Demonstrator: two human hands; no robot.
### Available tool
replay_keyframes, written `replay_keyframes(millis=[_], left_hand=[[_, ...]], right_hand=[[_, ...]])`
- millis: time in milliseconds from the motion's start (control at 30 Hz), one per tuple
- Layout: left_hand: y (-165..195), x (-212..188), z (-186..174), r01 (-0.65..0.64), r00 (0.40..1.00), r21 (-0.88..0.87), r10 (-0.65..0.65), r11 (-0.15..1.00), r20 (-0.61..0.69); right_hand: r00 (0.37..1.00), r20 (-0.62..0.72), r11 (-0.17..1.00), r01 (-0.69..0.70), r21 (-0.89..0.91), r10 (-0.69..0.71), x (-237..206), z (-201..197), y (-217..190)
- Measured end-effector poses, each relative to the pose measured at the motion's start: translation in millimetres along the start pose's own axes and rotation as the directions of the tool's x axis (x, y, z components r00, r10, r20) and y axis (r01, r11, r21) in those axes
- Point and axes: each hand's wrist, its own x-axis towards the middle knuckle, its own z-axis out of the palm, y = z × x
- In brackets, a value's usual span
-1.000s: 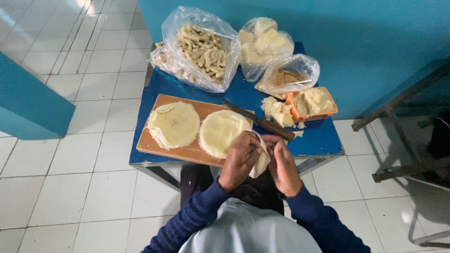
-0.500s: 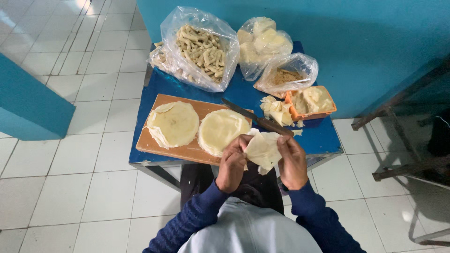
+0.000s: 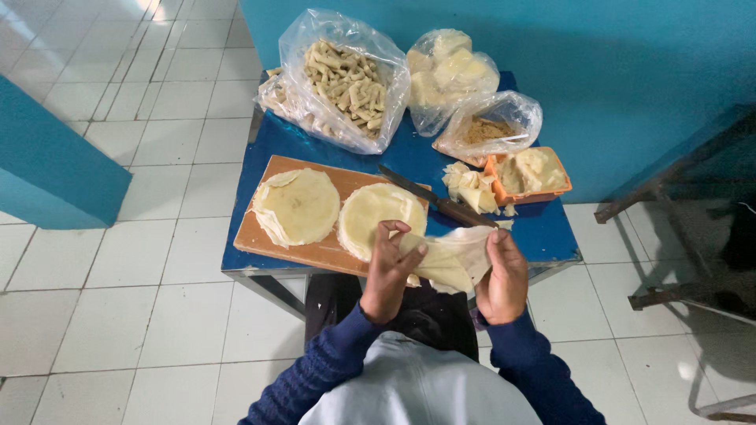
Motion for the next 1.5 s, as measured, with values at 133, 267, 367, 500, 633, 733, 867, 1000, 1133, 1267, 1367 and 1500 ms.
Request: replay_keyframes(millis=[133,267,367,500,633,733,867,1000,1133,1267,1367,1500], left_hand=[[14,0,-1,-0.273,0.962,0.370,0.252,0.888,0.106],[21,4,7,-0.353,0.928,0.396,0.265,0.847,0.262],[24,3,5,-0.248,0.931,0.316,0.135,0.916,0.338],[27,8,-4,-0.153,0.915,0.226,0.052,0.962,0.399],[28,9,-9,-0.265,0.926,0.380,0.124,0.886,0.356],[26,3,-8,-0.209,0.955,0.317,0.122,0.925,0.272],[26,4,-6,-0.010,0.993,0.067,0.002,0.998,0.115],[33,8,-5,0.213,0.976,-0.091,-0.208,0.973,0.063],[45,17,-9,0.173,0.984,-0.105,-0.166,0.979,0.072],[48,35,-16,0.052,0.998,0.007,-0.052,0.999,0.038],[43,41,-21,-0.073,0.997,-0.006,0.073,0.997,0.027],[39,42,-32,-0.074,0.997,-0.085,0.075,0.994,0.003]], right_hand=[[0.950,-0.063,0.934,-0.287,0.214,0.307,-8,-2,2],[0.858,0.219,0.734,-0.512,0.446,0.465,-22,-3,4],[0.760,0.458,0.614,-0.647,0.453,0.462,-27,-7,6],[0.806,0.225,0.690,-0.586,0.425,0.547,-24,-14,11],[0.905,0.086,0.884,-0.424,0.194,0.416,-17,-18,14],[0.935,0.108,0.929,-0.349,0.122,0.337,-12,-17,14],[0.930,0.284,0.951,-0.279,0.134,0.233,0,-5,9],[0.953,0.093,0.956,-0.280,-0.092,0.288,16,22,2],[0.932,0.154,0.945,-0.324,-0.050,0.327,30,45,-3],[0.815,0.307,0.781,-0.568,0.259,0.491,33,57,16],[0.795,0.295,0.721,-0.605,0.337,0.529,32,59,34],[0.900,0.234,0.853,-0.426,0.301,0.367,28,62,43]])
